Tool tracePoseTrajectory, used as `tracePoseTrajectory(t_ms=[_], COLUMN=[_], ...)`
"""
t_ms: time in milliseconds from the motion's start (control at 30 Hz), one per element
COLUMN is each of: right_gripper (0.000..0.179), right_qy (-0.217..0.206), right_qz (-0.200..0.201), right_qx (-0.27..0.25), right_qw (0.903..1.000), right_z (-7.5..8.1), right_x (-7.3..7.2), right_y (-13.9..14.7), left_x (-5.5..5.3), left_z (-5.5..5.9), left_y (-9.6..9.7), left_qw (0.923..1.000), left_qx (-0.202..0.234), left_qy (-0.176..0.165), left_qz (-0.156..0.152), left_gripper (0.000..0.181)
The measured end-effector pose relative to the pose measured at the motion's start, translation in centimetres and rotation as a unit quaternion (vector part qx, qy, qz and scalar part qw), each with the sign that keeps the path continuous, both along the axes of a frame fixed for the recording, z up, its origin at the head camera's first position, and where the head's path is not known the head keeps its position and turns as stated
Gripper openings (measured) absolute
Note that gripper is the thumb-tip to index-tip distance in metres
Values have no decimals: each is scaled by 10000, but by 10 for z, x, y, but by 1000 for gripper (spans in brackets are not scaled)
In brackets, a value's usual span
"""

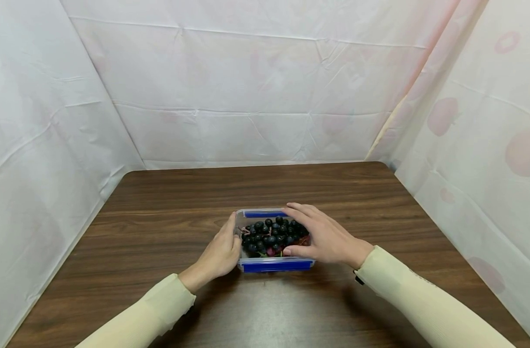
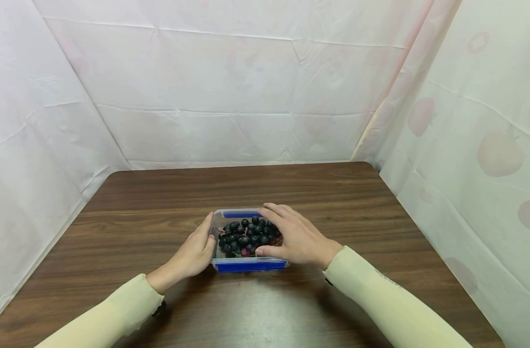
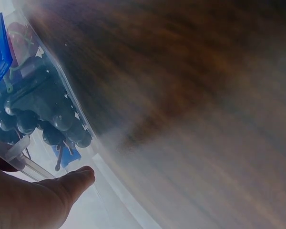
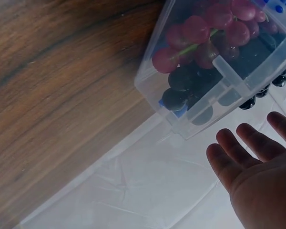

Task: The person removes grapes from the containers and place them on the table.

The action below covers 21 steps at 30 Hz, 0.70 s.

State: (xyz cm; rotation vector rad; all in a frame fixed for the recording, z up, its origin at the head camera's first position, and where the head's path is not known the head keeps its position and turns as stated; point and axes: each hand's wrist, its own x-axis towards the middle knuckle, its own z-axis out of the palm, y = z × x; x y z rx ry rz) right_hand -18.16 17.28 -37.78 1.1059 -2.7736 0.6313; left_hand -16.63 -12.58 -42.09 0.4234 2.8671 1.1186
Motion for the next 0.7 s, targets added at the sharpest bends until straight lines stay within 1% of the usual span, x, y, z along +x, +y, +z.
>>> tracePoseTrajectory(t_ms=[367,600,700], right_gripper=[88,85,85], right_qy=[-42,142,143], right_qz=[316,517,561], right_qx=[193,217,290], right_qw=[9993,9983,9979], right_z=[3,5,5], right_x=[-5,-9,-11], right_y=[-8,-13,-14], left_x=[1,0,0], left_z=[0,0,0], left_y=[0,0,0], left_qw=[10000,9999,9999], left_qx=[-20,-55,-62], left_qy=[26,80,88], left_qz=[-7,-35,-29], left_gripper=[66,66,66])
